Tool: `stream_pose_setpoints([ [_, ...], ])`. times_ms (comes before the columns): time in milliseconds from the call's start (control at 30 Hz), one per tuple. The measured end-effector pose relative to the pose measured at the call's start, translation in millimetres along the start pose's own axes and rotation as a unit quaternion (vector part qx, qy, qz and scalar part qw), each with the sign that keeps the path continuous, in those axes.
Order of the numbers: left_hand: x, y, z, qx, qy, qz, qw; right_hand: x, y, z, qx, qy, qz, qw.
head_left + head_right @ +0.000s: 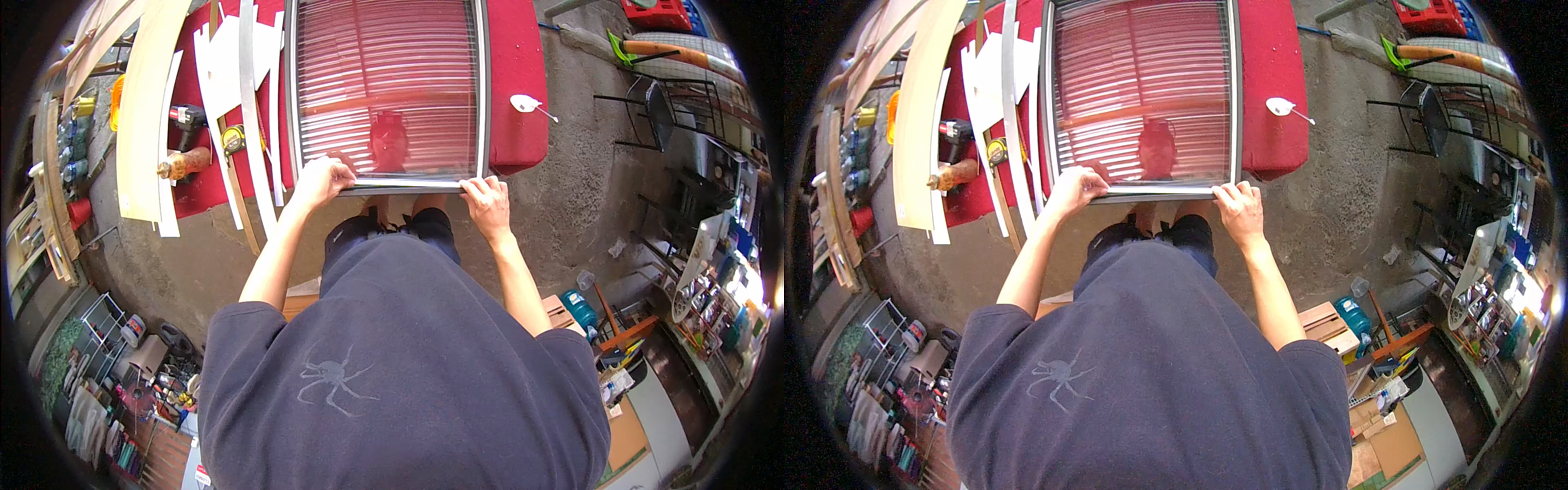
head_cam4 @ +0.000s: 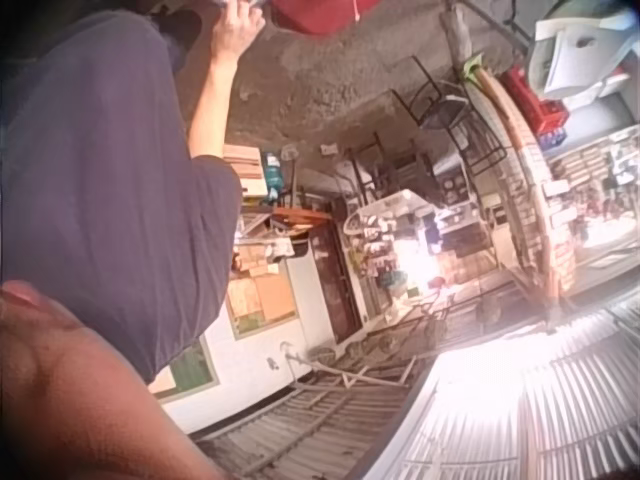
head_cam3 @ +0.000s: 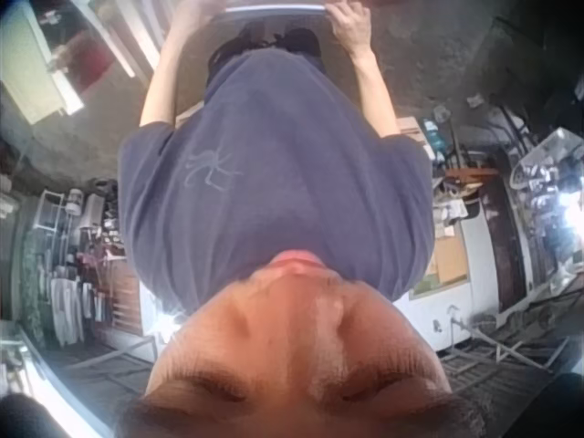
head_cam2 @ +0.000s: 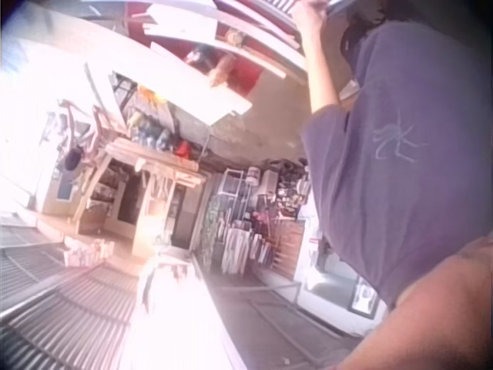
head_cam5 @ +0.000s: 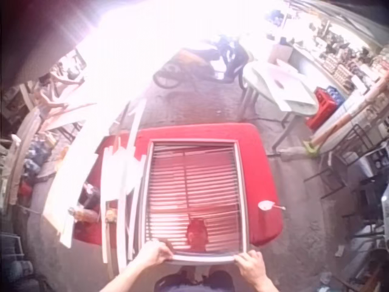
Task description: The person assembles a window frame by applying glue to white trim pieces and attaching them to the perimeter of a red-framed window screen. The person repeatedly picks up trim pieces, applies glue, and presses them into place along the frame edges.
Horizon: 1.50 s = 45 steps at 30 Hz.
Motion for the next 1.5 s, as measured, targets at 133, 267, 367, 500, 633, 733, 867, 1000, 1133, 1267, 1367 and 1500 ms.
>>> stream_pose_setpoints([
  [133, -21, -9, 11, 0.065, -0.031, 0.016, 0.997, 0, -1, -1, -0.004, 0.004, 0.002, 1.0],
  [267, -63, 7, 12, 0.211, -0.074, 0.019, 0.975, 0, -1, -2, 0.0, 0.001, 0.006, 1.0],
  [367, -84, 23, 0, 0.317, -0.132, 0.022, 0.939, 2, 0, -1, 0.002, 0.008, 0.011, 1.0],
  [500, -91, 25, -8, 0.351, -0.171, 0.023, 0.92, 3, 3, 1, 0.002, 0.007, 0.017, 1.0],
  [633, -90, 19, -2, 0.324, -0.17, 0.029, 0.93, 3, 2, 0, 0.004, 0.002, 0.015, 1.0],
  [733, -89, 20, -4, 0.311, -0.173, 0.03, 0.934, 2, 3, -2, -0.011, 0.014, 0.017, 1.0],
  [867, -90, 18, -5, 0.303, -0.179, 0.024, 0.936, 3, 4, -1, -0.009, 0.019, 0.019, 1.0],
  [1000, -92, 23, -8, 0.292, -0.194, 0.021, 0.936, 3, 5, 0, -0.006, 0.015, 0.022, 1.0],
  [1133, -91, 23, -10, 0.288, -0.193, 0.011, 0.938, 4, 5, -1, -0.003, 0.021, 0.022, 1.0],
  [1267, -87, 26, -14, 0.302, -0.189, 0.007, 0.934, 4, 5, -4, -0.016, 0.024, 0.019, 0.999],
  [1367, -86, 26, -14, 0.297, -0.187, 0.001, 0.936, 4, 6, -3, -0.02, 0.023, 0.013, 0.999],
  [1500, -84, 29, -17, 0.303, -0.173, 0.017, 0.937, 3, 7, -3, -0.03, 0.019, 0.006, 0.999],
])
Point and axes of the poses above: each hand's wrist, its own x-axis towards the middle knuckle, its own z-axis out of the back of the hand, y = z × x, the point moved 9 cm from there along x, towards the middle knuckle, and after that the axes turned 13 degrees about y, right-handed, at the moved point
